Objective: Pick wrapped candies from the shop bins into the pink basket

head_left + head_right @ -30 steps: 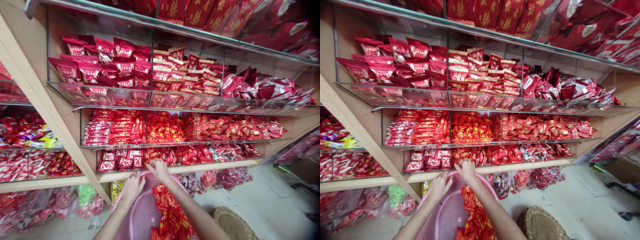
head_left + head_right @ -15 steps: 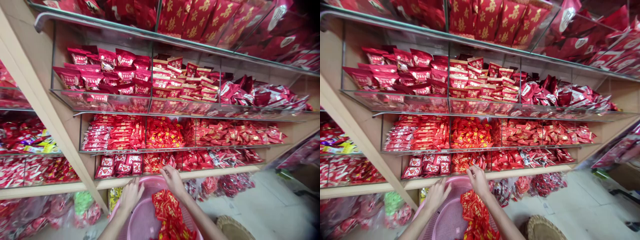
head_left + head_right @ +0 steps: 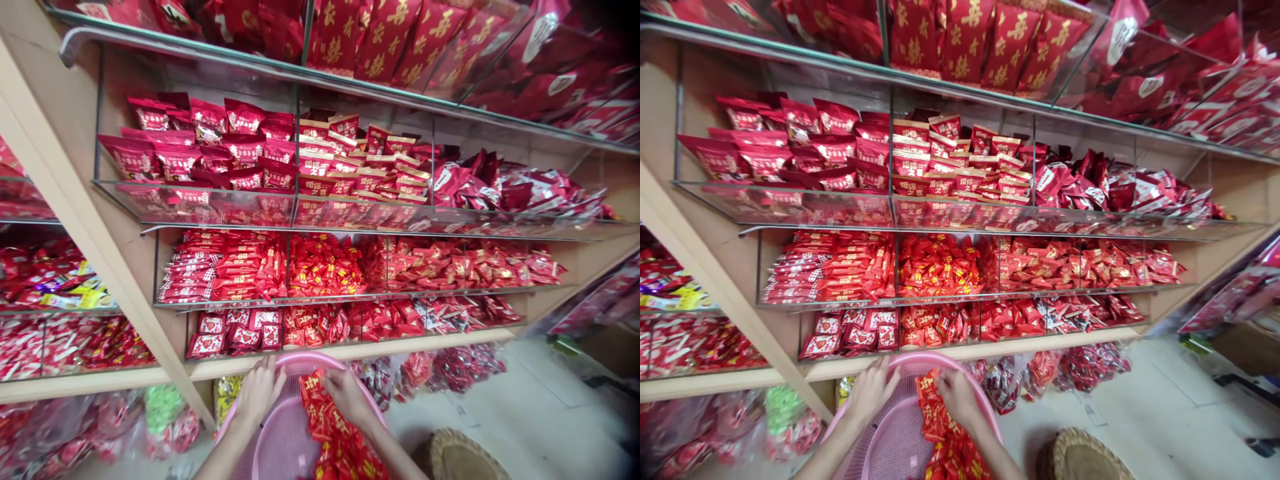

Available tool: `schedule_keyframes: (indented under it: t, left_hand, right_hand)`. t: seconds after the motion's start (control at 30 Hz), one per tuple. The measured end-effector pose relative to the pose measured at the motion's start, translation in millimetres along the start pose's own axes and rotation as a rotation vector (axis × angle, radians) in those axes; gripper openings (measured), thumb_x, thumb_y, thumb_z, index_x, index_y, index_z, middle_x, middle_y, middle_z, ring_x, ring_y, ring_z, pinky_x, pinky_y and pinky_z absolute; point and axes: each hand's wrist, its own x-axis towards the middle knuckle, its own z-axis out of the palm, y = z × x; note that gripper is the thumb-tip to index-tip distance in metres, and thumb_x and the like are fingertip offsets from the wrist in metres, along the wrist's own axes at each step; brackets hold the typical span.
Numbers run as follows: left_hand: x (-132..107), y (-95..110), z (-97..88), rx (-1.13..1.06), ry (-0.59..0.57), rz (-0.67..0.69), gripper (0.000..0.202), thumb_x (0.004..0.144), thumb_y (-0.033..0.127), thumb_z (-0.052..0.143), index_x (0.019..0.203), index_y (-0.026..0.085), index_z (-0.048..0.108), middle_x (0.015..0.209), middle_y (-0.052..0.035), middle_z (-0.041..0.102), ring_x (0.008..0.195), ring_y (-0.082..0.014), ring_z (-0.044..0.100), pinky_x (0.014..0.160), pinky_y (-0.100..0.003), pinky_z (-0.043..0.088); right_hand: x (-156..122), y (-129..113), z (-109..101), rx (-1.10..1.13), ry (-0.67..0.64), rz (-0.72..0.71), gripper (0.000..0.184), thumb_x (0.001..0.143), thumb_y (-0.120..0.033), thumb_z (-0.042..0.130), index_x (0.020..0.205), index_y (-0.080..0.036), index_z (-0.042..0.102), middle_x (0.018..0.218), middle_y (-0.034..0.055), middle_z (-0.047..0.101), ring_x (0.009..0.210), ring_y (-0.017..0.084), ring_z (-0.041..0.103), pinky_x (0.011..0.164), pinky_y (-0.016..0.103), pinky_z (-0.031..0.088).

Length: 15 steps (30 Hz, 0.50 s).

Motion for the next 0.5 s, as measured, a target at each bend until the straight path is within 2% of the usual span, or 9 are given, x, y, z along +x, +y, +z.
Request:
schedule_keyframes:
  t: [0.13, 0.27, 0.37, 0.5]
  left_hand:
    - [-1, 0, -2.0, 0.003, 0.005, 0.0, 0.037, 0.091, 0.036, 0.027, 0.105, 0.014, 0.054, 0.098, -0.0114, 0.067, 0.086, -0.0213, 0.064, 0.071, -0.03, 0.046]
    - [-1, 2, -4.2, -0.011, -0.003, -0.011, 0.036, 0.091, 0.036, 0.029, 0.104, 0.014, 0.055, 0.098, -0.0116, 0.067, 0.087, -0.0212, 0.064, 0.071, -0.03, 0.046]
    - [-1, 2, -4.0, -0.018, -0.003, -0.015, 0.036, 0.091, 0.035, 0.028, 0.103, 0.015, 0.055, 0.097, -0.0109, 0.067, 0.086, -0.0205, 0.064, 0.07, -0.029, 0.046]
    - [0, 1, -0.4, -0.033, 0.019, -0.007, 0.036, 0.091, 0.036, 0.028, 0.102, 0.015, 0.055, 0.095, -0.0102, 0.067, 0.084, -0.0202, 0.065, 0.069, -0.029, 0.046]
  right_hand:
    - [1, -12, 13, -0.337, 0.019, 0.116, 0.027, 0.084, -0.02, 0.04, 0.059, -0.019, 0.051, 0.063, 0.0027, 0.059, 0.063, 0.016, 0.056, 0.054, 0.024, 0.034]
    - [-2, -18, 19, -0.624, 0.0, 0.19, 0.022, 0.086, -0.021, 0.04, 0.084, -0.02, 0.062, 0.085, 0.0089, 0.068, 0.084, 0.022, 0.063, 0.066, 0.027, 0.041]
    - [-2, -25, 14, -0.689, -0.009, 0.21, 0.022, 0.087, -0.024, 0.041, 0.093, -0.018, 0.061, 0.091, 0.0106, 0.068, 0.09, 0.024, 0.063, 0.07, 0.028, 0.042]
    - [9, -46, -3, -0.622, 0.035, 0.152, 0.023, 0.089, -0.026, 0.038, 0.095, -0.017, 0.059, 0.087, 0.0096, 0.069, 0.08, 0.021, 0.065, 0.063, 0.027, 0.041]
